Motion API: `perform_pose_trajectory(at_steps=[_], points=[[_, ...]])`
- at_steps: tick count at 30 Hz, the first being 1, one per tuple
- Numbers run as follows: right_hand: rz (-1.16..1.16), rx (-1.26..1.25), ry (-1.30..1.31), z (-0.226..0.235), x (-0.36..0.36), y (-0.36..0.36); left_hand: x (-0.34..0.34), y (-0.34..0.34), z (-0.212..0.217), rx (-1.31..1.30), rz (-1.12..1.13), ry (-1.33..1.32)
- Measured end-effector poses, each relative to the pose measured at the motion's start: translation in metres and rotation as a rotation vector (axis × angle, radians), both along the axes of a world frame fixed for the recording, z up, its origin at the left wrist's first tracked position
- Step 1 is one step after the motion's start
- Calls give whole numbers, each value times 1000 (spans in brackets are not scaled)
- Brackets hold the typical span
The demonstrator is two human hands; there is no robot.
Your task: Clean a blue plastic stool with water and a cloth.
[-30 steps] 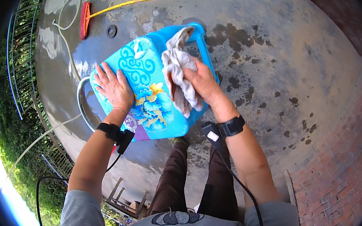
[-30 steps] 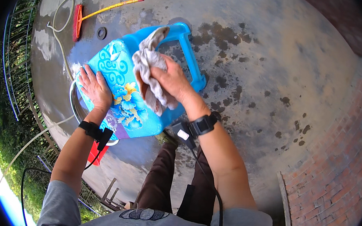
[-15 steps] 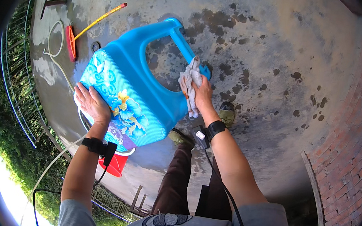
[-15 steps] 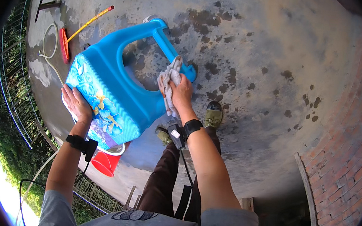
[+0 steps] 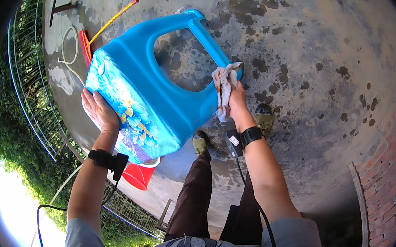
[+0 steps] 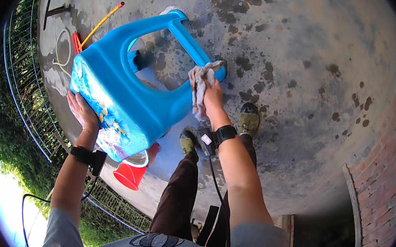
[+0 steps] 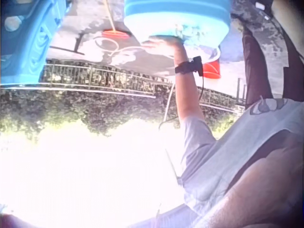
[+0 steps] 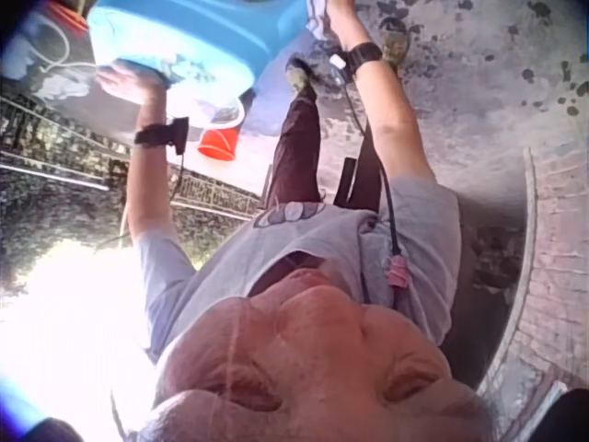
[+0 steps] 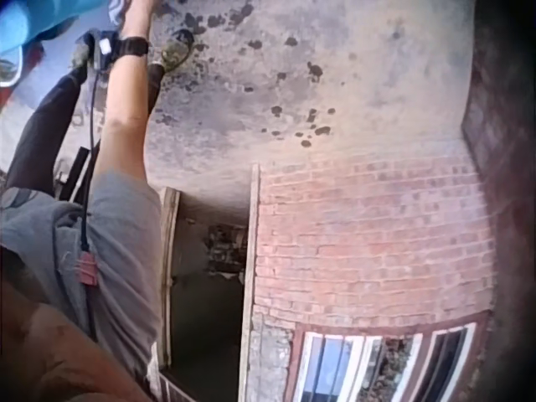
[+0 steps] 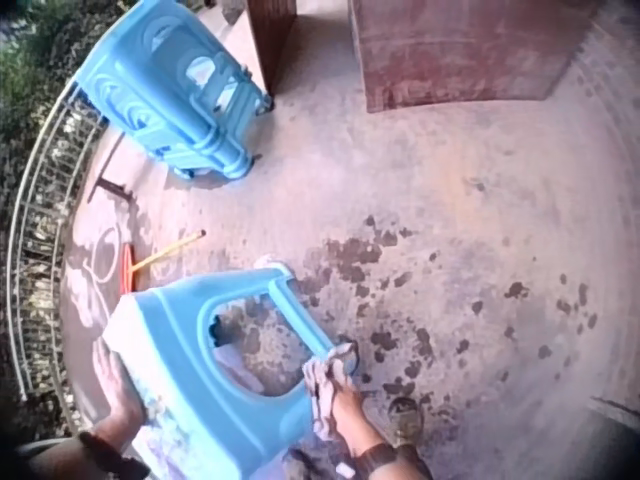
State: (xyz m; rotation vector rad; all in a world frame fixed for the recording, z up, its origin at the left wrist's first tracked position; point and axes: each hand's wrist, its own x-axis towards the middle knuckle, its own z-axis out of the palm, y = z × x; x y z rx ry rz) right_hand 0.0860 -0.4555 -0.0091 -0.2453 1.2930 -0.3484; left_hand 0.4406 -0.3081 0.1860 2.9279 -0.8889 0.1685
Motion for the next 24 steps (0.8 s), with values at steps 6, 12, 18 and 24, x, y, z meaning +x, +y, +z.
perform_pose_trajectory(at_steps=[6, 12, 18, 24], points=[[203, -571, 178, 160, 8, 69, -4, -4, -2, 38, 71, 31], [-355, -672, 258, 204, 50, 110, -5, -11, -3, 31, 184, 85], [-765, -462, -16, 48, 41, 89, -14, -16, 10, 34, 206, 89], [-651, -857, 14, -62, 12, 87, -18, -18, 2, -6, 176, 149]])
